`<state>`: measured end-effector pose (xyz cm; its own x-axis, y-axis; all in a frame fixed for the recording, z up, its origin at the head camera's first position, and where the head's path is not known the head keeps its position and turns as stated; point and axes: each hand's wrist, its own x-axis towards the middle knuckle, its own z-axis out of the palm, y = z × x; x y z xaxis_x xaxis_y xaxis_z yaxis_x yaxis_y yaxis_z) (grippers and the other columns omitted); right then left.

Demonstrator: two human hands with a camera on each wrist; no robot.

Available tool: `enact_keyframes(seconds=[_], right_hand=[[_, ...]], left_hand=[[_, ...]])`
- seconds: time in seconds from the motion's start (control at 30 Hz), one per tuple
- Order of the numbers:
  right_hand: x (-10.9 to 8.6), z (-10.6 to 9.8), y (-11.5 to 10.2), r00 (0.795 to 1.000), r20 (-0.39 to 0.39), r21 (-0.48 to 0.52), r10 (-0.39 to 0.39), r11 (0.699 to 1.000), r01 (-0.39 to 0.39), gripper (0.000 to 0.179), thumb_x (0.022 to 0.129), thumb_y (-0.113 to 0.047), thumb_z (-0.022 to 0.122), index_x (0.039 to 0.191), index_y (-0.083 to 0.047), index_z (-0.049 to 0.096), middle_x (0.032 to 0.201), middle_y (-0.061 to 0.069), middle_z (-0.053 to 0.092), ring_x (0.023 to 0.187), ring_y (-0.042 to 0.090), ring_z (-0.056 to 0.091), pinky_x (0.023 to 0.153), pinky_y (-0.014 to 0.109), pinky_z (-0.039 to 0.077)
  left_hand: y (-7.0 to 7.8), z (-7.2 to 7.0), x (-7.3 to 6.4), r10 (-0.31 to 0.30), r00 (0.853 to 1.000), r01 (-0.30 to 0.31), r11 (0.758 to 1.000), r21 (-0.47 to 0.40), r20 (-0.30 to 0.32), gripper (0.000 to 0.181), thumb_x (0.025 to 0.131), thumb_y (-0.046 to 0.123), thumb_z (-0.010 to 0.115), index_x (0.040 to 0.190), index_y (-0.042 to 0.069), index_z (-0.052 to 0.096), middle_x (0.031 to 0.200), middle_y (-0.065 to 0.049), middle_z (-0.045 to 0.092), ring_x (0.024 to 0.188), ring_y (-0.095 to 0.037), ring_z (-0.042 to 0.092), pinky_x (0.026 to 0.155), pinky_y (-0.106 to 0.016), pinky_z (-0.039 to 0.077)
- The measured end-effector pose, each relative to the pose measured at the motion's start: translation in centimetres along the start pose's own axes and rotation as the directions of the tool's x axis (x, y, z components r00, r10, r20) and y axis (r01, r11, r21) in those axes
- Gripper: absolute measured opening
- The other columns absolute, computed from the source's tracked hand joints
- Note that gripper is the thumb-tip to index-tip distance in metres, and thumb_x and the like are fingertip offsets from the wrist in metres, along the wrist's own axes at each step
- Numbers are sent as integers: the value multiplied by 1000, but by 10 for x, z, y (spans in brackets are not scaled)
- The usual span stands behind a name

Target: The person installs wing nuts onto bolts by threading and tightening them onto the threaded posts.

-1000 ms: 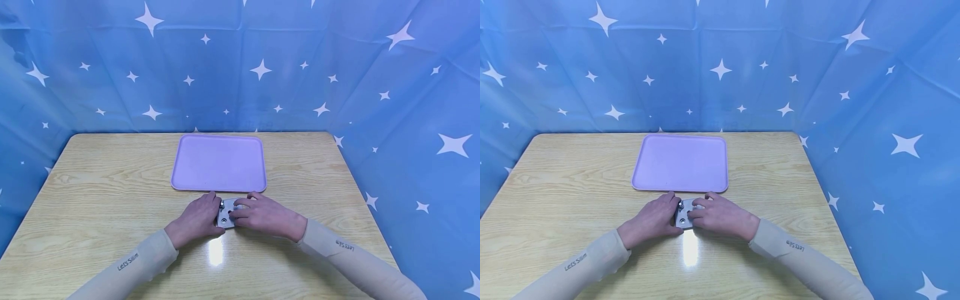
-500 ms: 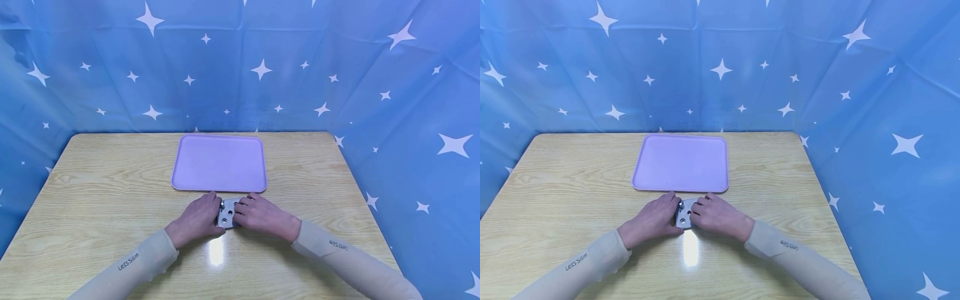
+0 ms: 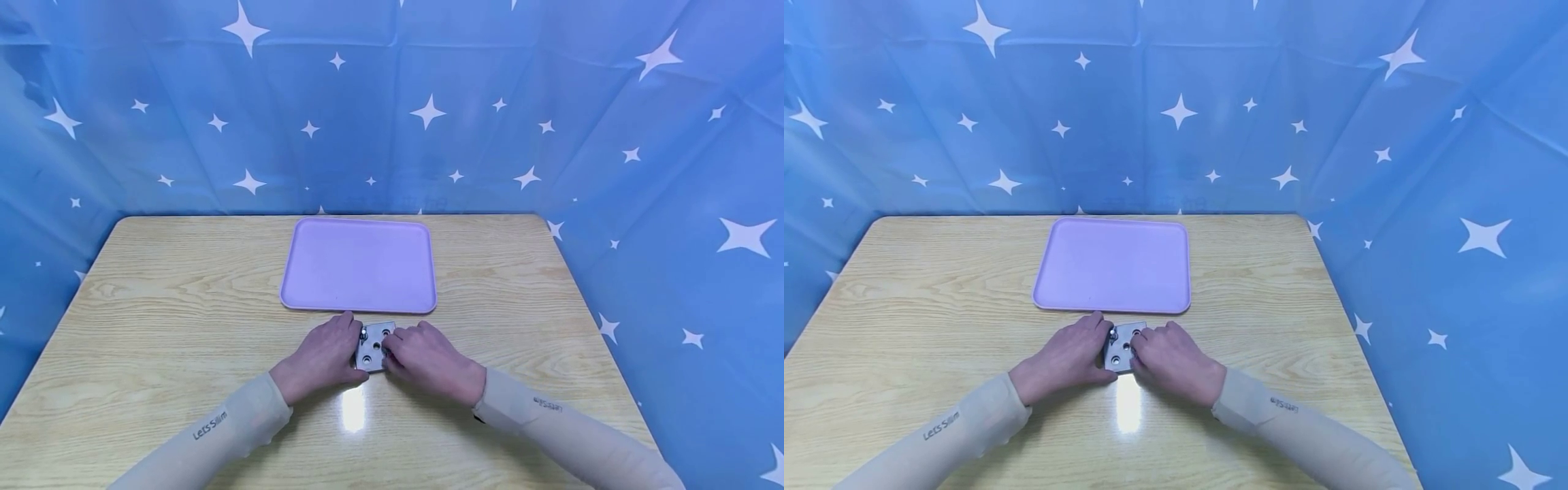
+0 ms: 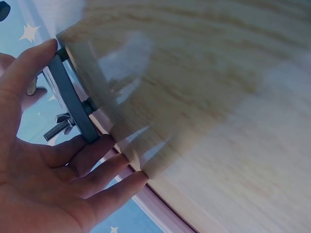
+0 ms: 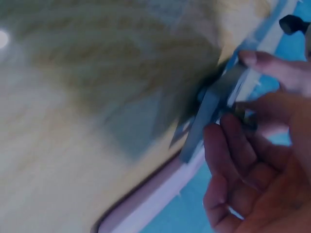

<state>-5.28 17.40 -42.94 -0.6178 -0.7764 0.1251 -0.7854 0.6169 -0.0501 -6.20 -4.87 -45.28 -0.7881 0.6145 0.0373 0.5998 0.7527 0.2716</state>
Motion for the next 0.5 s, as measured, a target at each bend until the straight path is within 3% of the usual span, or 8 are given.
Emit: enact_keyframes(seconds=[0.13, 0.2, 0.33, 0.5], right_hand=[[-4, -13, 11, 989, 93, 27, -115, 993, 113, 39, 94, -27, 75, 129, -15, 67, 118, -3, 70, 107, 18, 65, 93, 40, 49], [-5, -18, 16, 973, 116, -1, -201, 979, 202, 41, 95, -22, 74, 135, -18, 65, 131, -6, 66, 123, 19, 59, 101, 42, 46], [-6, -23, 22, 940, 114, -109, -323, 936, 335, 36, 96, -15, 71, 132, -23, 68, 135, -11, 64, 128, 17, 56, 96, 38, 46], [-5, -22, 23, 925, 105, -211, -366, 901, 380, 30, 93, -15, 75, 121, -25, 72, 126, -15, 67, 122, 13, 58, 91, 34, 46]], left_hand=[[0, 0, 0, 2, 1000, -2, 1000, 3, 0, 62, 67, 44, 92, 98, 3, 57, 88, -3, 44, 74, -17, 47, 61, -34, 48], [0, 0, 0, 2, 1000, -2, 1000, 2, 1, 61, 66, 44, 92, 97, 4, 57, 87, -3, 44, 73, -17, 47, 61, -34, 48], [0, -1, 1, -1, 1000, 1, 1000, -5, 7, 62, 66, 44, 92, 97, 4, 57, 87, -3, 45, 73, -17, 47, 60, -34, 48], [0, -1, 1, -2, 1000, 2, 1000, -15, 14, 61, 67, 44, 92, 98, 3, 57, 88, -3, 45, 73, -17, 46, 60, -33, 47]])
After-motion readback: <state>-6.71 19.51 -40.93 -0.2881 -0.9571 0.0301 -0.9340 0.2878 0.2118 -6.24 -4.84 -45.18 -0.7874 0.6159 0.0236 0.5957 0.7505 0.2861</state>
